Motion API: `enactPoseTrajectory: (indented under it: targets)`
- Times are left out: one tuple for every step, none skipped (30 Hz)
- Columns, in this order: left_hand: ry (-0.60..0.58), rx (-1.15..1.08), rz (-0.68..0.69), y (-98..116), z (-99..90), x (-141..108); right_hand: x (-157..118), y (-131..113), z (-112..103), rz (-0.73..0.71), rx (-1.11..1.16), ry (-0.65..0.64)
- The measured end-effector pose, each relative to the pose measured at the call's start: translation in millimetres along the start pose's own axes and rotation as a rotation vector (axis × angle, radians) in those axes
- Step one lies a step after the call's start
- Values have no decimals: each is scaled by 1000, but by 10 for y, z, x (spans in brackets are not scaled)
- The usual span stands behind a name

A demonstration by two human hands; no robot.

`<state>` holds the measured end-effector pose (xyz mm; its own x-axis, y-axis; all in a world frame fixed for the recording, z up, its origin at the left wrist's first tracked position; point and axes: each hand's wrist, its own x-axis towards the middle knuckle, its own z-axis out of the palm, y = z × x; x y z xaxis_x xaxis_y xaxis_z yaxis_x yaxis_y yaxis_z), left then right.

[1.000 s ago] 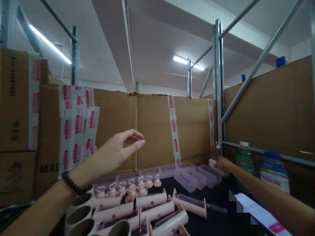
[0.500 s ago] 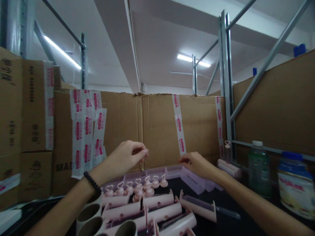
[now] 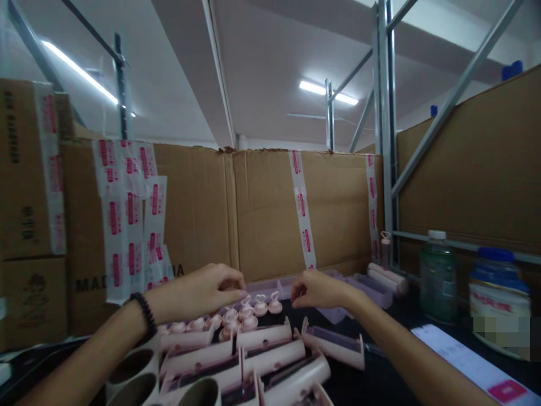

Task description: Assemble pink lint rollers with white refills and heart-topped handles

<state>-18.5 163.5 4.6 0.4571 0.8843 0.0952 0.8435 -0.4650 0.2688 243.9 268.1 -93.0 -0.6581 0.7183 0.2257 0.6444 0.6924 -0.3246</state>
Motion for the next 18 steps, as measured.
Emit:
enactPoseTrajectory:
  targets:
    - [-54,-19,-9,7,22,-6,-62,9,-13,-19,24,-11]
    - [-100,-34,-13,20,43,-14,-114,14,-17,-34,46,-23]
    - [-136,-44,-9,39,63,-23,-157,17,-11,-46,65,-32]
    - [-162,-48,2,62,78,-33,-187,18,2,-55,81,-39]
    - [-176,-49,18,91,87,-44,-208,19,21,-62,94,-43]
    - [-179,-49,38,125,88,-57,-219,16,41,-69,106,-40]
    - [-176,-53,56,164,80,-73,-224,9,61,-76,118,-32]
    - [-170,-63,72,207,62,-93,-225,-6,79,-84,129,-17]
    - [-160,-77,82,255,34,-119,-224,-30,93,-94,139,4]
    - [-146,-90,86,309,-2,-151,-223,-64,101,-106,148,30]
    - [-135,-96,88,369,-45,-190,-222,-107,104,-122,155,60]
    - [-126,-93,81,435,-92,-239,-223,-155,102,-142,163,91]
    - [-122,-77,70,508,-139,-296,-224,-204,97,-164,170,125]
    - [-131,-52,59,585,-182,-360,-224,-251,90,-185,174,162]
    - [-143,-24,45,662,-217,-430,-223,-290,85,-202,175,199]
    - [-175,1,31,736,-239,-503,-218,-317,84,-211,171,237]
    - [-214,38,20,801,-245,-576,-208,-329,90,-210,162,277]
    - [-252,84,6,853,-233,-643,-193,-325,103,-201,149,313]
